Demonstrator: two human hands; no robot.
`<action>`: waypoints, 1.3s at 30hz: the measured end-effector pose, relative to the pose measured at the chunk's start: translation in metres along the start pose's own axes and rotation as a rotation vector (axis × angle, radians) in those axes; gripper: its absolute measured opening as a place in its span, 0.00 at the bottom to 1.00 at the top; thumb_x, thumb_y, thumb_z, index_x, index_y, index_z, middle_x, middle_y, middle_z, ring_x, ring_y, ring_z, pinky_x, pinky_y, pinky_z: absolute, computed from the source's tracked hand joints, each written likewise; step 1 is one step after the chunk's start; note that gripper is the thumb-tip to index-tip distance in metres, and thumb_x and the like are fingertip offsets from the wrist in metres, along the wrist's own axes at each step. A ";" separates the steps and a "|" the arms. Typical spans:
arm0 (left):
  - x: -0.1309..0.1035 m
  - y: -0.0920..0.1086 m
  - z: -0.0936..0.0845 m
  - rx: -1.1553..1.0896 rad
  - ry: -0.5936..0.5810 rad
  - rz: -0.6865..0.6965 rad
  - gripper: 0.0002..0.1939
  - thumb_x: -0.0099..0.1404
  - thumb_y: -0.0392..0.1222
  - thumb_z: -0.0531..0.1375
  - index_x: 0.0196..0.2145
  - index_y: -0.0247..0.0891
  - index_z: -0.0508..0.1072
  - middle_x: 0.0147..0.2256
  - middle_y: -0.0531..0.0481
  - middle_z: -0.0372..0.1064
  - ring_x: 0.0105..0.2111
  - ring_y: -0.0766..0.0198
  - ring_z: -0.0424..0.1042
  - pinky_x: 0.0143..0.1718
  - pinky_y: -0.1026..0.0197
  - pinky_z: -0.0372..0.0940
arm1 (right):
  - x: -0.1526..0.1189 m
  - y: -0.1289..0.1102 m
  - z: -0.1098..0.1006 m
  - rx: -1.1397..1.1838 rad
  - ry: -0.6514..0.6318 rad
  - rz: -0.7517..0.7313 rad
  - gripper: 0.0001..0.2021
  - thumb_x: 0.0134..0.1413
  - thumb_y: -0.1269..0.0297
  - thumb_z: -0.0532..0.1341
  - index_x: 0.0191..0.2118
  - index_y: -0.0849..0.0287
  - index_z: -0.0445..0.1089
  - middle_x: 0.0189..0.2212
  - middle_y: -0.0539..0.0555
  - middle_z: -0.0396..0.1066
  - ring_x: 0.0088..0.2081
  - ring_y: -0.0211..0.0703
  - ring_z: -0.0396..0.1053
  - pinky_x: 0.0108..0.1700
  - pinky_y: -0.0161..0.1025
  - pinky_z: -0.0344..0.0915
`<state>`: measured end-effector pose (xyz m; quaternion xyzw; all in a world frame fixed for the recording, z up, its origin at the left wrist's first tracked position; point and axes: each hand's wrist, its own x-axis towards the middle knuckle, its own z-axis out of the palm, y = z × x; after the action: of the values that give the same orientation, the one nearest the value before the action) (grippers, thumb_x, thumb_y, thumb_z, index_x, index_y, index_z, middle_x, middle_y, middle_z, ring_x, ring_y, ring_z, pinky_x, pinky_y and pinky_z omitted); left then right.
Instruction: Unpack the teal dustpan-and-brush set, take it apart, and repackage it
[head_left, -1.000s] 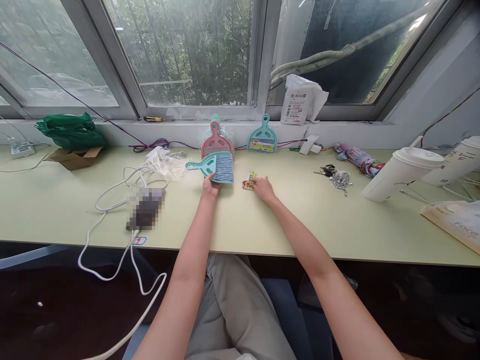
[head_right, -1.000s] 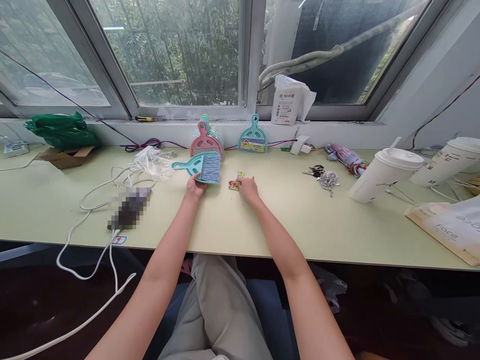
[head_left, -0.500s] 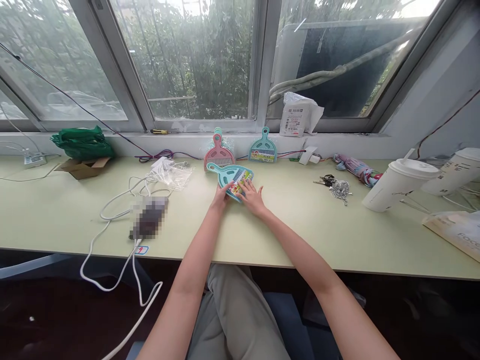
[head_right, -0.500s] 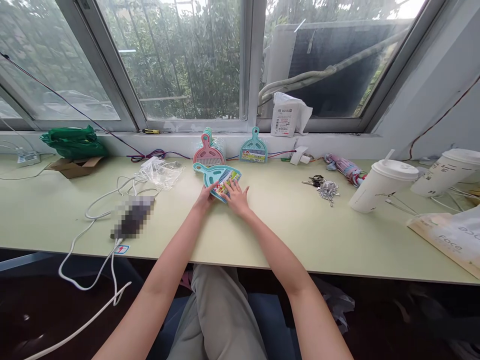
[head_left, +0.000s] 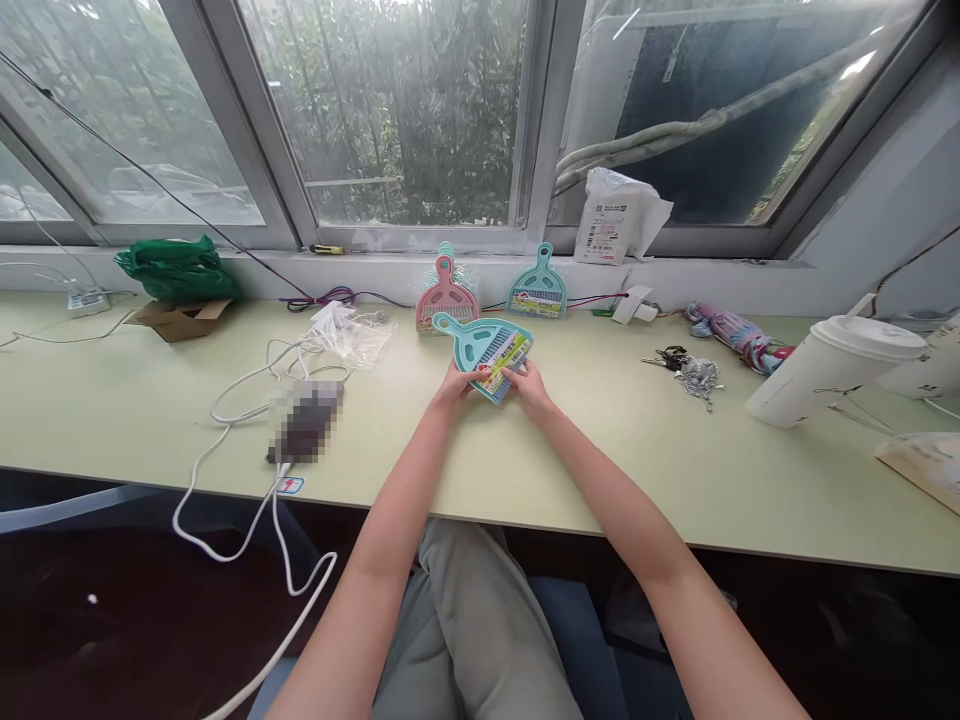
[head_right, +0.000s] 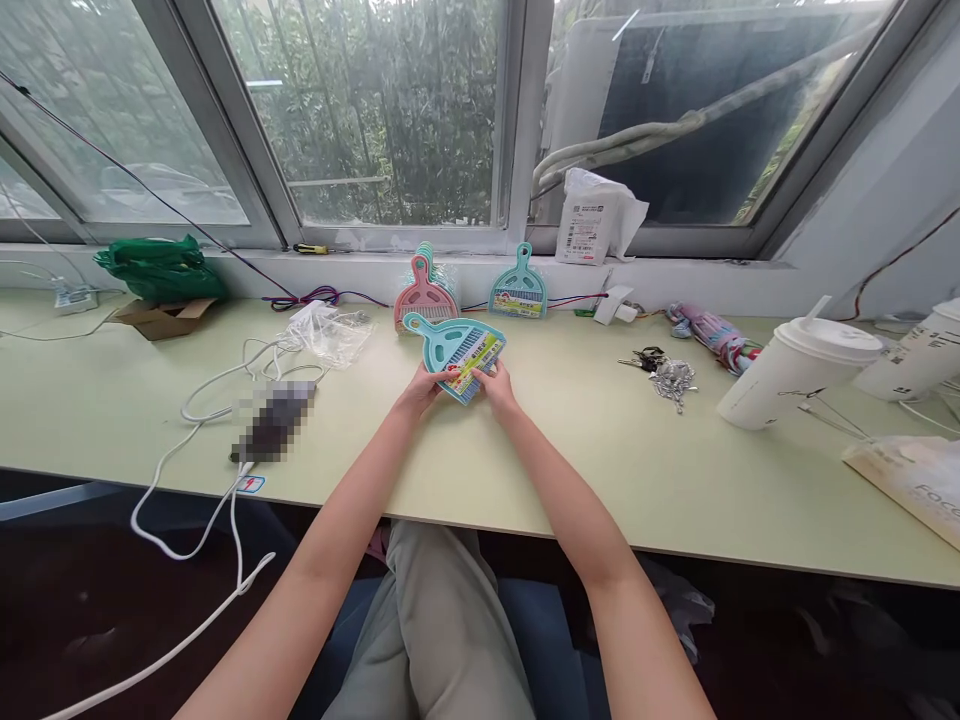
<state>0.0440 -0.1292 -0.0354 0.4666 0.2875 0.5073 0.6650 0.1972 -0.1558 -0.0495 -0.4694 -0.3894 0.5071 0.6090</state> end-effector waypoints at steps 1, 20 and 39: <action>-0.001 0.000 0.001 0.007 -0.021 -0.003 0.38 0.42 0.31 0.71 0.51 0.40 0.65 0.41 0.45 0.74 0.41 0.56 0.74 0.46 0.50 0.68 | 0.001 0.000 -0.002 0.043 -0.005 0.018 0.26 0.45 0.66 0.68 0.51 0.57 0.63 0.44 0.58 0.74 0.43 0.48 0.74 0.50 0.49 0.70; 0.018 0.028 -0.056 0.640 0.498 0.219 0.20 0.60 0.47 0.61 0.48 0.39 0.67 0.56 0.39 0.63 0.62 0.50 0.53 0.58 0.51 0.54 | 0.005 -0.006 -0.020 0.188 -0.019 0.037 0.14 0.43 0.76 0.67 0.38 0.59 0.69 0.38 0.53 0.76 0.41 0.45 0.75 0.46 0.43 0.74; -0.037 0.055 -0.096 1.308 0.802 0.209 0.22 0.60 0.57 0.56 0.44 0.37 0.68 0.51 0.31 0.64 0.59 0.39 0.51 0.59 0.42 0.39 | 0.012 -0.002 -0.041 0.219 0.111 -0.044 0.14 0.40 0.75 0.67 0.36 0.57 0.67 0.36 0.51 0.76 0.40 0.42 0.75 0.44 0.42 0.75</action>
<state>-0.0723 -0.1299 -0.0272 0.5696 0.7021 0.4245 0.0478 0.2391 -0.1518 -0.0582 -0.4187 -0.3074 0.5066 0.6881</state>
